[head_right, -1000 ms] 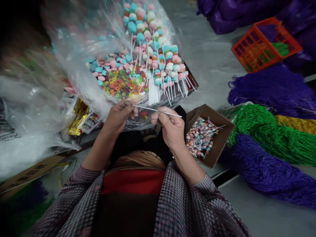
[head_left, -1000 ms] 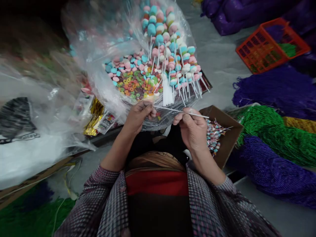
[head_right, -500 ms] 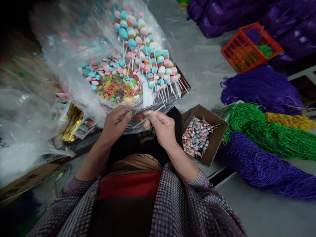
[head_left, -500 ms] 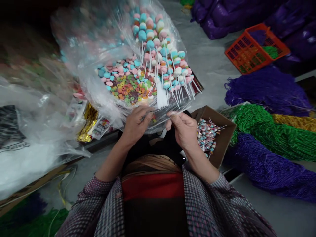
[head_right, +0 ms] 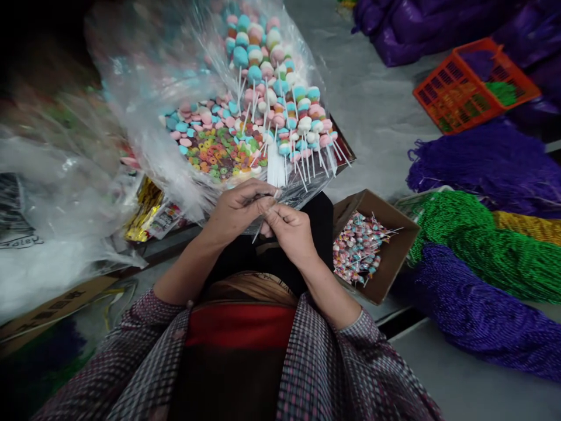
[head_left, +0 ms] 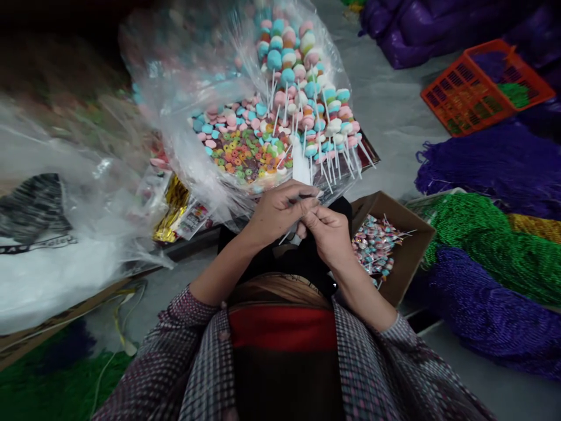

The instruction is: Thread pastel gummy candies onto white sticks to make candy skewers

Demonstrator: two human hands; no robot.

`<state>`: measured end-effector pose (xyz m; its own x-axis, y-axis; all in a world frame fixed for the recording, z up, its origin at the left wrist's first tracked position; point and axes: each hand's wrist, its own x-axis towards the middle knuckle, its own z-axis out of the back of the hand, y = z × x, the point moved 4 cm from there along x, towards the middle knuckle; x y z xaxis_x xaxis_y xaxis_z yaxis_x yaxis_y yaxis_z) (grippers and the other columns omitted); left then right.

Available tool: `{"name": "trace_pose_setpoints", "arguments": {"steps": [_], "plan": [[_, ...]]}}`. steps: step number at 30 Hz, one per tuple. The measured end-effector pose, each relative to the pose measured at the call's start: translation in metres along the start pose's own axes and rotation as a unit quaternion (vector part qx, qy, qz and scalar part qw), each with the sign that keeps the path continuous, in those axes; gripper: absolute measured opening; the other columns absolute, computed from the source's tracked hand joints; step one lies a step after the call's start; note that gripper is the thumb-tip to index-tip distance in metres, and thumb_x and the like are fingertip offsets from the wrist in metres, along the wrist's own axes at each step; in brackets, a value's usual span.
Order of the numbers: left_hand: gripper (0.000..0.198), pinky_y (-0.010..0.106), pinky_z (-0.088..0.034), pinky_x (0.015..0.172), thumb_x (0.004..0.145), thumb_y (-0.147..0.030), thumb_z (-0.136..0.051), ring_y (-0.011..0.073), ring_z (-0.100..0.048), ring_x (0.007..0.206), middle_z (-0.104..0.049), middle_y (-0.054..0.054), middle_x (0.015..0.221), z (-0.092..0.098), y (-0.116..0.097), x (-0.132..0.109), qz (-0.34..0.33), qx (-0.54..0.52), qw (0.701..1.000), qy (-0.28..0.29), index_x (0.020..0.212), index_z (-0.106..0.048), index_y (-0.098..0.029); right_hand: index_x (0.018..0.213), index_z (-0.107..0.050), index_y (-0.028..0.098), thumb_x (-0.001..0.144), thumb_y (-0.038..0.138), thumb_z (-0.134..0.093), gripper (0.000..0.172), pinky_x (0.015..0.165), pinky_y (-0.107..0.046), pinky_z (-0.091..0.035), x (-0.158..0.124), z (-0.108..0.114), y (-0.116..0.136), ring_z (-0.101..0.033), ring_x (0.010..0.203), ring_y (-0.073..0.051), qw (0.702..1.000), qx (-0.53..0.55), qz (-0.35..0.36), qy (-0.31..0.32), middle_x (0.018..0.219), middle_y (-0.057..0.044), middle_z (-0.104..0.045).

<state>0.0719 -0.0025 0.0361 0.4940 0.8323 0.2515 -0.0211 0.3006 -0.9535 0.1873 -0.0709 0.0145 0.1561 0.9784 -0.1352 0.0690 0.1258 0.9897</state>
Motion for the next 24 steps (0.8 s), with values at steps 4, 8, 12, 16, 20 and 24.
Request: {"name": "trace_pose_setpoints", "arguments": {"steps": [4,8,12,16,20,24], "plan": [[0.010,0.025,-0.052,0.079,0.089,-0.028,-0.069,0.0124,-0.067,0.084,-0.075,0.002,0.088,0.000,0.004,0.001,0.015,-0.024,1.000,-0.008,0.089,-0.077,-0.022,0.060,-0.064,0.021,0.078,0.064,-0.075,0.048,0.052,-0.025,-0.045,0.001,0.000,-0.005,-0.049,0.048,-0.010,1.000,0.009,-0.013,-0.011,0.051,0.003,-0.059],[0.015,0.027,-0.051,0.082,0.090,-0.034,-0.068,0.0129,-0.066,0.086,-0.075,0.001,0.088,0.001,0.009,-0.001,0.049,-0.054,0.997,-0.004,0.087,-0.076,-0.022,0.064,-0.068,0.022,0.079,0.062,-0.076,0.043,0.052,-0.026,-0.042,0.002,0.002,-0.009,-0.045,0.049,-0.011,1.000,-0.021,-0.008,-0.021,0.050,0.003,-0.055],[0.027,0.026,-0.051,0.077,0.084,-0.048,-0.075,0.0117,-0.062,0.080,-0.072,0.000,0.083,0.000,0.022,-0.002,0.120,-0.165,0.978,-0.051,0.084,-0.073,-0.021,0.071,-0.074,0.023,0.081,0.055,-0.076,0.033,0.061,-0.028,-0.046,0.006,0.005,-0.006,-0.052,0.062,-0.013,0.994,-0.071,0.068,-0.050,0.065,0.001,-0.060],[0.029,0.022,-0.047,0.065,0.079,-0.047,-0.079,0.0083,-0.054,0.066,-0.062,-0.005,0.070,0.002,0.041,-0.001,0.172,-0.240,0.948,-0.117,0.077,-0.068,-0.021,0.097,-0.077,0.025,0.087,0.051,-0.070,0.029,0.049,-0.025,-0.039,0.008,-0.002,-0.018,-0.046,0.050,-0.009,1.000,-0.019,0.013,-0.009,0.068,0.003,-0.062],[0.022,0.021,-0.048,0.066,0.082,-0.041,-0.076,0.0085,-0.058,0.068,-0.067,-0.003,0.074,0.019,0.042,-0.007,0.190,-0.174,0.956,-0.142,0.087,-0.071,-0.021,0.110,-0.074,0.022,0.090,0.054,-0.066,0.039,0.040,-0.022,-0.028,0.006,-0.006,-0.032,-0.039,0.039,-0.007,0.997,0.021,-0.062,0.037,0.058,0.006,-0.059],[0.027,0.024,-0.050,0.067,0.091,-0.037,-0.063,0.0103,-0.062,0.070,-0.076,0.001,0.096,0.055,0.010,-0.012,0.137,0.004,0.984,-0.116,0.112,-0.074,-0.025,0.109,-0.073,0.021,0.088,0.054,-0.068,0.040,0.039,-0.022,-0.028,0.005,0.004,-0.038,-0.041,0.037,-0.006,0.996,0.040,-0.083,0.017,0.057,0.006,-0.060]]}}
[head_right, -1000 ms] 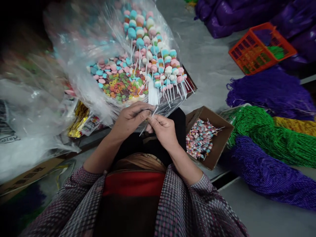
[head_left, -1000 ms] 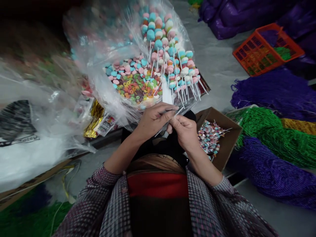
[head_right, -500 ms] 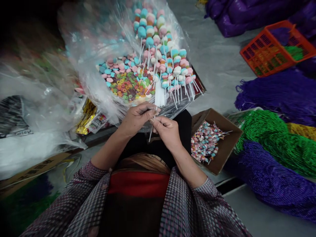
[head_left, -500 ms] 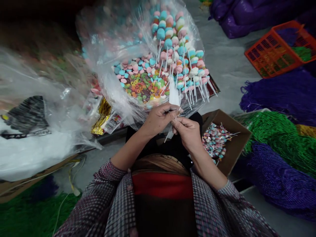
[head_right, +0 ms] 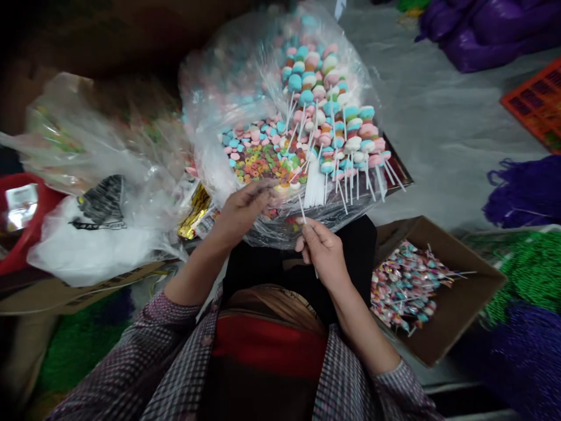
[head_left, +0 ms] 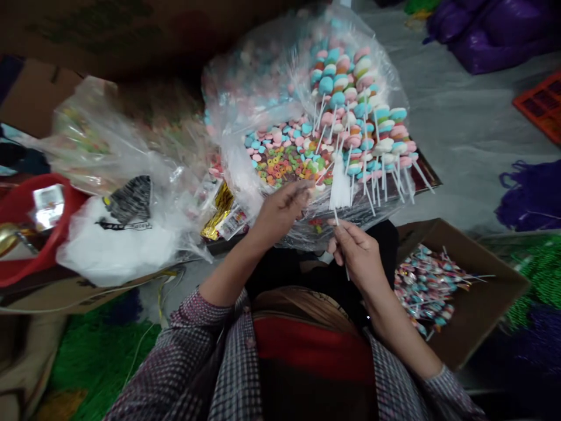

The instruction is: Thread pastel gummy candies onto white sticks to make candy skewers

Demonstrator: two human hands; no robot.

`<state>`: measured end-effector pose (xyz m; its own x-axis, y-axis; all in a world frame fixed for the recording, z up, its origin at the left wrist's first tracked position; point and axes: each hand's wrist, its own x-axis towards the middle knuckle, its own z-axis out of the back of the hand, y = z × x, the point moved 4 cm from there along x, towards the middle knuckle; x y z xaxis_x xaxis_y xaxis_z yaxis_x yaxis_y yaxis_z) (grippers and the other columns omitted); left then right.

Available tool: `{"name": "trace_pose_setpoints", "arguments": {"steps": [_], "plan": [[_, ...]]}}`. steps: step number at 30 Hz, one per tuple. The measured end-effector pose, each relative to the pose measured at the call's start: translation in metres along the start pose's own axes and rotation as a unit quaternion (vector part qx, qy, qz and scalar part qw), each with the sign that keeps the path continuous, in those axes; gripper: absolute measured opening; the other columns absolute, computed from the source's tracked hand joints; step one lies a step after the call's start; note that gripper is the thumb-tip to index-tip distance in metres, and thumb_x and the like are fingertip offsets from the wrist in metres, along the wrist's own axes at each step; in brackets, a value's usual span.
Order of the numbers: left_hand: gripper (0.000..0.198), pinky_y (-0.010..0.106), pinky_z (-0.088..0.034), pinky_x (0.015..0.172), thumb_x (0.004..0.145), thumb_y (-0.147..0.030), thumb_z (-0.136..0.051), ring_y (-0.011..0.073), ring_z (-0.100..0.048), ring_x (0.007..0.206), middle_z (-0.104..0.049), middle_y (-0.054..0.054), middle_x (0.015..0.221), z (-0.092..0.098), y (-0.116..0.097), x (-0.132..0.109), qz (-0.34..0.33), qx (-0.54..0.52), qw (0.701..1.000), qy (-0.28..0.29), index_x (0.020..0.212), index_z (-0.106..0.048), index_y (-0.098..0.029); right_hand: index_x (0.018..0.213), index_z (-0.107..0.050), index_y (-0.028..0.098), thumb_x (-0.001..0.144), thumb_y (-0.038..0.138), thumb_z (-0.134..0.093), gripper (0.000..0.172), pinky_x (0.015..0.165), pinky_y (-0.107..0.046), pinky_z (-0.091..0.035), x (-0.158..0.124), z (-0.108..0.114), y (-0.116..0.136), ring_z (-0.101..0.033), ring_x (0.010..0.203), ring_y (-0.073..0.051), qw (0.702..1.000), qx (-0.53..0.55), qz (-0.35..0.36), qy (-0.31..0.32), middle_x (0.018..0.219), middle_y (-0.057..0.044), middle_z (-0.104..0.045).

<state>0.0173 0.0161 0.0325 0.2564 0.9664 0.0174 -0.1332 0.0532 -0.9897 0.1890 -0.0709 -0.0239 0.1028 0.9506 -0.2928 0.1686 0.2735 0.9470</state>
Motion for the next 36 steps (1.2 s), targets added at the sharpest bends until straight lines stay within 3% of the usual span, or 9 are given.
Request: {"name": "trace_pose_setpoints", "arguments": {"steps": [3,5,9,11,14,17,23,28,36], "plan": [[0.024,0.029,-0.054,0.082,0.094,-0.030,-0.058,0.0160,-0.069,0.085,-0.079,0.002,0.102,0.031,-0.028,0.017,-0.083,0.172,0.982,-0.004,0.104,-0.079,-0.025,0.110,-0.073,0.021,0.087,0.053,-0.069,0.040,0.039,-0.022,-0.029,0.000,0.004,-0.003,-0.041,0.038,-0.007,1.000,0.013,-0.004,-0.004,0.056,0.006,-0.060],[0.023,0.033,-0.052,0.092,0.090,-0.021,-0.058,0.0217,-0.071,0.096,-0.079,0.004,0.100,0.048,-0.035,0.044,-0.091,0.320,0.943,-0.019,0.098,-0.080,-0.023,0.110,-0.073,0.020,0.086,0.053,-0.070,0.041,0.039,-0.022,-0.030,0.000,0.004,-0.006,-0.042,0.039,-0.007,1.000,0.017,-0.009,0.002,0.055,0.006,-0.059],[0.029,0.041,-0.048,0.096,0.088,-0.012,-0.052,0.0350,-0.069,0.108,-0.078,0.018,0.105,0.069,-0.013,0.115,0.049,0.570,0.820,-0.010,0.096,-0.080,-0.012,0.111,-0.073,0.019,0.086,0.055,-0.069,0.044,0.041,-0.022,-0.031,-0.004,0.002,-0.013,-0.042,0.039,-0.007,1.000,0.020,-0.020,0.010,0.055,0.006,-0.058],[0.034,0.040,-0.047,0.099,0.085,-0.008,-0.053,0.0353,-0.066,0.116,-0.075,0.021,0.118,0.075,-0.002,0.142,0.081,0.604,0.793,-0.008,0.110,-0.077,-0.010,0.110,-0.073,0.019,0.086,0.054,-0.069,0.043,0.041,-0.022,-0.030,-0.006,0.003,-0.017,-0.042,0.040,-0.007,1.000,0.018,-0.024,0.008,0.055,0.006,-0.058],[0.042,0.039,-0.047,0.099,0.089,-0.012,-0.051,0.0329,-0.065,0.119,-0.073,0.020,0.126,0.081,0.007,0.163,0.082,0.608,0.789,-0.027,0.126,-0.070,-0.013,0.107,-0.073,0.019,0.086,0.054,-0.069,0.041,0.042,-0.022,-0.030,-0.008,0.009,-0.025,-0.043,0.041,-0.007,0.999,0.014,-0.033,-0.006,0.056,0.006,-0.057],[0.040,0.041,-0.047,0.100,0.093,-0.018,-0.049,0.0343,-0.066,0.117,-0.074,0.022,0.122,0.087,0.014,0.168,0.103,0.601,0.790,-0.059,0.127,-0.069,-0.011,0.105,-0.072,0.019,0.086,0.054,-0.069,0.041,0.042,-0.023,-0.030,-0.008,0.011,-0.032,-0.043,0.041,-0.008,0.999,0.007,-0.040,-0.015,0.056,0.006,-0.057],[0.050,0.046,-0.048,0.099,0.098,-0.024,-0.047,0.0389,-0.062,0.126,-0.063,0.027,0.139,0.089,0.031,0.164,0.118,0.597,0.789,-0.086,0.146,-0.054,-0.013,0.105,-0.072,0.018,0.086,0.055,-0.069,0.042,0.043,-0.023,-0.030,-0.007,0.006,-0.041,-0.043,0.043,-0.008,0.999,0.011,-0.053,-0.004,0.057,0.005,-0.056],[0.056,0.042,-0.050,0.102,0.097,-0.023,-0.053,0.0334,-0.062,0.128,-0.060,0.022,0.143,0.081,0.041,0.149,0.182,0.606,0.770,-0.081,0.152,-0.045,-0.018,0.113,-0.073,0.016,0.084,0.058,-0.070,0.052,0.044,-0.022,-0.029,-0.008,0.008,-0.047,-0.042,0.043,-0.007,0.998,0.018,-0.060,-0.006,0.058,0.005,-0.058],[0.046,0.032,-0.047,0.099,0.100,-0.017,-0.046,0.0264,-0.062,0.127,-0.064,0.015,0.138,0.071,0.036,0.126,0.058,0.594,0.801,-0.037,0.146,-0.054,-0.021,0.111,-0.074,0.017,0.077,0.062,-0.076,0.056,0.044,-0.021,-0.031,-0.004,0.007,-0.041,-0.043,0.045,-0.007,0.999,0.000,-0.054,0.000,0.059,0.005,-0.058]]}}
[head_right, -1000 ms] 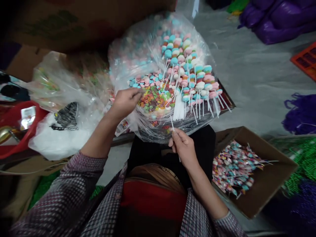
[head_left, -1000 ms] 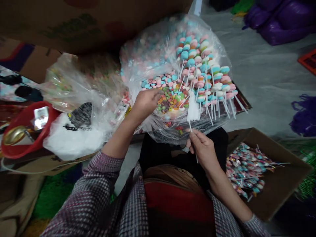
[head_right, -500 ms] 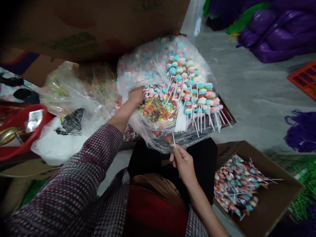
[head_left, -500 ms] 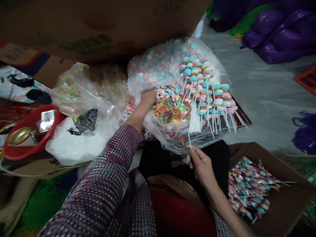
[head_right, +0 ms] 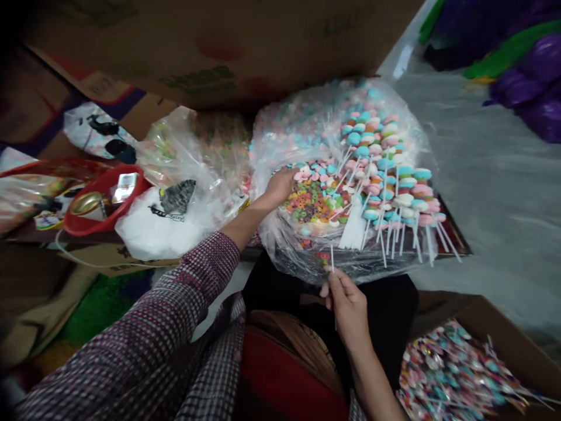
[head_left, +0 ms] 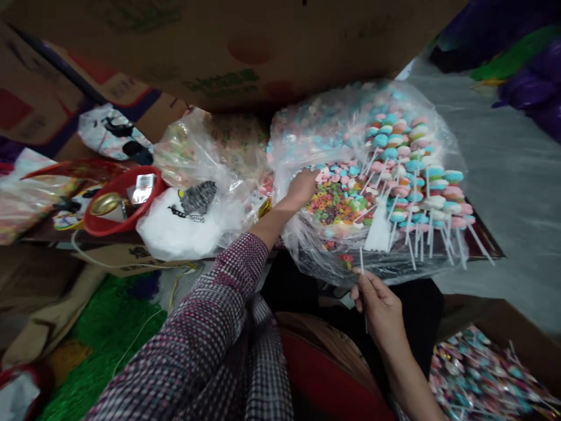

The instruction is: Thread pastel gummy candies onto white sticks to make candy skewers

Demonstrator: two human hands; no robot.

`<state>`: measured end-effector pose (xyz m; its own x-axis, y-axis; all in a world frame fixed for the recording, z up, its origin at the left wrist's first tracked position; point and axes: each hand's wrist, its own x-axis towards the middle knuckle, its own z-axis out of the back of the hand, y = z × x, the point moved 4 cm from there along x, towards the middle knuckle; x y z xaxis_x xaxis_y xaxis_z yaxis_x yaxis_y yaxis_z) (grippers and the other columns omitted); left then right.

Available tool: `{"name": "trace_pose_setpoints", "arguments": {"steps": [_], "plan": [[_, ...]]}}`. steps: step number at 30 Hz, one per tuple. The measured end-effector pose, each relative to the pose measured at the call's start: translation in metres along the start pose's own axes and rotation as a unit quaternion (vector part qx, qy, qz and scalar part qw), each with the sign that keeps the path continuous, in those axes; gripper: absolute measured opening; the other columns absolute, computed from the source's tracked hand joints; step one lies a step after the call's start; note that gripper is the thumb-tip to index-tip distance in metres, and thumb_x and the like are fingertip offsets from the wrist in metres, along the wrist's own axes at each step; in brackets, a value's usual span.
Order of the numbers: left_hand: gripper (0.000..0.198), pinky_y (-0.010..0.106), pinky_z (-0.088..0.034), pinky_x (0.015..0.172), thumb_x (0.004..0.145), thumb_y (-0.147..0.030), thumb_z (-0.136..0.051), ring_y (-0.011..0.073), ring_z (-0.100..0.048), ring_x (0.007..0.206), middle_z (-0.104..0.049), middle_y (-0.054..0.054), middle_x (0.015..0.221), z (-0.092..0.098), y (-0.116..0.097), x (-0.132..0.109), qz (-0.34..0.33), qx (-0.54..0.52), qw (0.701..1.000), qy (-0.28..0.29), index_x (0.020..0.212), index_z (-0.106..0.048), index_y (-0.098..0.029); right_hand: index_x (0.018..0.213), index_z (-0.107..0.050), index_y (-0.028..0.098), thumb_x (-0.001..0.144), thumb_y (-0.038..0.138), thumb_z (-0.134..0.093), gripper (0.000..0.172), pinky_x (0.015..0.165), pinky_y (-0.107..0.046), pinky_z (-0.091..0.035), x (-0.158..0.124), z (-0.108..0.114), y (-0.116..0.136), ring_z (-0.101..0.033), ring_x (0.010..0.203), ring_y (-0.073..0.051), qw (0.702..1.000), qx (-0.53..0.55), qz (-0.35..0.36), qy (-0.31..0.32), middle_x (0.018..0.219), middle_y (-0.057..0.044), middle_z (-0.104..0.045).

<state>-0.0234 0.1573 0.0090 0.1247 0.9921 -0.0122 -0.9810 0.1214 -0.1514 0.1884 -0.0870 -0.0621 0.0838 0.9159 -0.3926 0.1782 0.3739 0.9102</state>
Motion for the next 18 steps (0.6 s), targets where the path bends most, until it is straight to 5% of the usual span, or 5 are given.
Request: {"name": "trace_pose_setpoints", "arguments": {"steps": [4,8,12,18], "plan": [[0.054,0.035,-0.041,0.105,0.097,-0.012,-0.049,0.0253,-0.065,0.123,-0.071,0.015,0.130,0.005,0.001,-0.005,0.009,-0.015,0.999,-0.039,0.151,-0.047,-0.015,0.109,-0.075,0.018,0.077,0.063,-0.077,0.055,0.045,-0.020,-0.033,0.000,-0.002,0.006,-0.044,0.045,-0.006,1.000,-0.013,0.015,0.005,0.058,0.005,-0.058],[0.035,0.041,-0.038,0.106,0.096,-0.013,-0.052,0.0275,-0.070,0.110,-0.077,0.016,0.108,0.012,-0.003,-0.012,0.002,-0.001,0.998,-0.063,0.128,-0.065,-0.012,0.108,-0.076,0.019,0.078,0.061,-0.077,0.052,0.045,-0.020,-0.033,0.003,-0.003,0.022,-0.045,0.047,-0.006,0.998,-0.044,0.036,0.003,0.061,0.004,-0.060],[0.024,0.042,-0.043,0.101,0.096,-0.019,-0.055,0.0312,-0.064,0.120,-0.071,0.017,0.122,0.018,-0.003,-0.022,-0.018,-0.020,0.993,-0.117,0.111,-0.073,-0.017,0.107,-0.077,0.020,0.078,0.061,-0.077,0.050,0.044,-0.020,-0.032,0.010,-0.010,0.043,-0.044,0.046,-0.006,0.997,-0.053,0.062,0.011,0.060,0.004,-0.060],[0.044,0.029,-0.046,0.102,0.092,-0.004,-0.046,0.0233,-0.065,0.122,-0.073,0.013,0.127,0.019,0.031,-0.019,0.107,-0.179,0.971,-0.119,0.128,-0.068,-0.015,0.106,-0.077,0.020,0.080,0.057,-0.076,0.046,0.042,-0.021,-0.031,0.013,-0.015,0.043,-0.043,0.043,-0.007,0.996,-0.032,0.080,0.020,0.058,0.004,-0.059]]}}
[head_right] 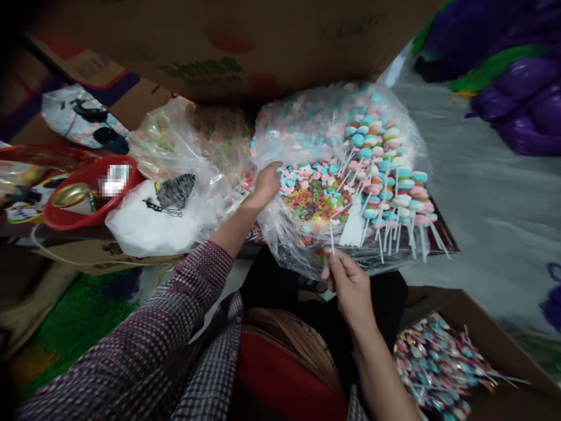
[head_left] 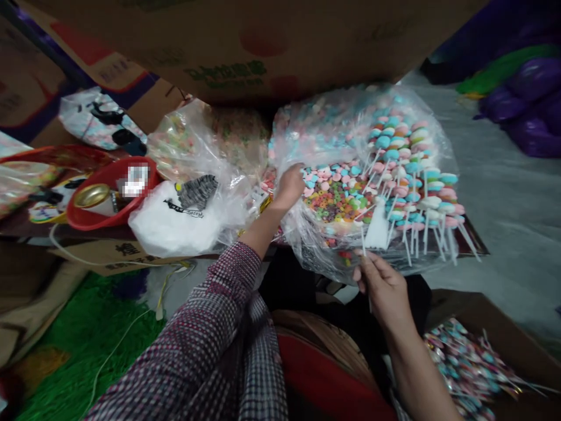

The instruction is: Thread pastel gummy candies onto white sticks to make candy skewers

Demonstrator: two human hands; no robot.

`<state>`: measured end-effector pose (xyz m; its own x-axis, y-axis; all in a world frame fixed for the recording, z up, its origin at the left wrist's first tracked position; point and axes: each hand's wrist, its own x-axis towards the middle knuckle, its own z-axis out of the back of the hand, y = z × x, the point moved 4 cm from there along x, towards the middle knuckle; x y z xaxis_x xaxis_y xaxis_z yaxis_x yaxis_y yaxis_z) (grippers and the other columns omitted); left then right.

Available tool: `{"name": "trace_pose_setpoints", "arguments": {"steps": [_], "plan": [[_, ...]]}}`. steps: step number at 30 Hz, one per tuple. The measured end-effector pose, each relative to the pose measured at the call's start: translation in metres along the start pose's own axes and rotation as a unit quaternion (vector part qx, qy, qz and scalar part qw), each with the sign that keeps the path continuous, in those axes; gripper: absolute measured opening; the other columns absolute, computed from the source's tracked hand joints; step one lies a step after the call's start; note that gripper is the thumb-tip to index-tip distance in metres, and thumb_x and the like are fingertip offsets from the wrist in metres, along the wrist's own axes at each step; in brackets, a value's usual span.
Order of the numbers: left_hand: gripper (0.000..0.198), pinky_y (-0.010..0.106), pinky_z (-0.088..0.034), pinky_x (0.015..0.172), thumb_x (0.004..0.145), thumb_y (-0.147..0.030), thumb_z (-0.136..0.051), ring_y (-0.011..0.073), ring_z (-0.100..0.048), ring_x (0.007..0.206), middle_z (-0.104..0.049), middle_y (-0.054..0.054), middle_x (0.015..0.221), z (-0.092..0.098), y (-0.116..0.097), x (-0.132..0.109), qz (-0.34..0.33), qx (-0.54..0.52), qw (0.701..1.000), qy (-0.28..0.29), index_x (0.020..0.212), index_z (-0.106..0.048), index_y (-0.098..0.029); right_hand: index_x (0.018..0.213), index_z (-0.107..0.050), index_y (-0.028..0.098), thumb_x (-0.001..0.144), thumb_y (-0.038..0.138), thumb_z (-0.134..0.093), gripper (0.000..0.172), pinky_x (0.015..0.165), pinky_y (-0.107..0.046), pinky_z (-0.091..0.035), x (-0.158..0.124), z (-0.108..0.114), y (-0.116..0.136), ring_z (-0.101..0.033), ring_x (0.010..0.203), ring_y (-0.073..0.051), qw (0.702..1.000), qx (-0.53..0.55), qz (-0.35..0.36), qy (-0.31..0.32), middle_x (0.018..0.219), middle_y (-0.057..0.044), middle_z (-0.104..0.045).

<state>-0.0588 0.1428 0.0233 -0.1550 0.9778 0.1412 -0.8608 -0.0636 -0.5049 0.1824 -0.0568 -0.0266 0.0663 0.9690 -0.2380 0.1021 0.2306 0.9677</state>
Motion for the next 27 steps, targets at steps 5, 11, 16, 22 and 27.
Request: {"name": "trace_pose_setpoints", "arguments": {"steps": [5,11,16,22,27], "plan": [[0.032,0.030,-0.050,0.096,0.096,-0.017,-0.049,0.0219,-0.068,0.113,-0.077,0.008,0.117,0.003,0.001,0.012,0.019,-0.064,0.998,0.007,0.119,-0.072,-0.017,0.106,-0.075,0.019,0.083,0.054,-0.073,0.043,0.043,-0.020,-0.029,-0.012,0.003,-0.020,-0.043,0.043,-0.006,0.999,0.012,-0.027,-0.023,0.058,0.005,-0.058],[0.036,0.035,-0.045,0.106,0.096,-0.015,-0.045,0.0284,-0.061,0.124,-0.070,0.016,0.126,-0.005,-0.018,0.012,-0.061,0.095,0.993,0.017,0.121,-0.072,-0.015,0.107,-0.074,0.017,0.082,0.057,-0.072,0.047,0.043,-0.020,-0.029,-0.027,0.005,-0.035,-0.041,0.043,-0.006,0.998,0.015,-0.064,-0.022,0.057,0.005,-0.057],[0.036,0.039,-0.045,0.104,0.098,-0.022,-0.047,0.0320,-0.062,0.122,-0.068,0.020,0.129,-0.016,-0.015,0.010,-0.059,0.182,0.976,0.103,0.125,-0.069,-0.011,0.110,-0.074,0.017,0.082,0.057,-0.071,0.049,0.042,-0.021,-0.029,-0.029,0.005,-0.039,-0.040,0.042,-0.006,0.997,0.016,-0.067,-0.027,0.057,0.006,-0.057],[0.041,0.040,-0.046,0.098,0.093,-0.013,-0.043,0.0333,-0.065,0.119,-0.072,0.021,0.124,-0.019,-0.007,0.016,-0.049,0.192,0.974,0.109,0.126,-0.068,-0.012,0.108,-0.074,0.017,0.084,0.056,-0.069,0.045,0.042,-0.022,-0.032,-0.024,0.004,-0.028,-0.043,0.042,-0.007,0.999,-0.005,-0.050,-0.017,0.058,0.005,-0.058],[0.041,0.039,-0.045,0.099,0.093,-0.012,-0.043,0.0336,-0.064,0.122,-0.070,0.022,0.127,-0.021,-0.007,0.018,-0.063,0.183,0.976,0.105,0.126,-0.067,-0.012,0.110,-0.074,0.019,0.086,0.057,-0.067,0.046,0.042,-0.022,-0.031,-0.010,0.001,-0.006,-0.042,0.042,-0.007,1.000,-0.013,-0.016,-0.004,0.058,0.005,-0.058]]}}
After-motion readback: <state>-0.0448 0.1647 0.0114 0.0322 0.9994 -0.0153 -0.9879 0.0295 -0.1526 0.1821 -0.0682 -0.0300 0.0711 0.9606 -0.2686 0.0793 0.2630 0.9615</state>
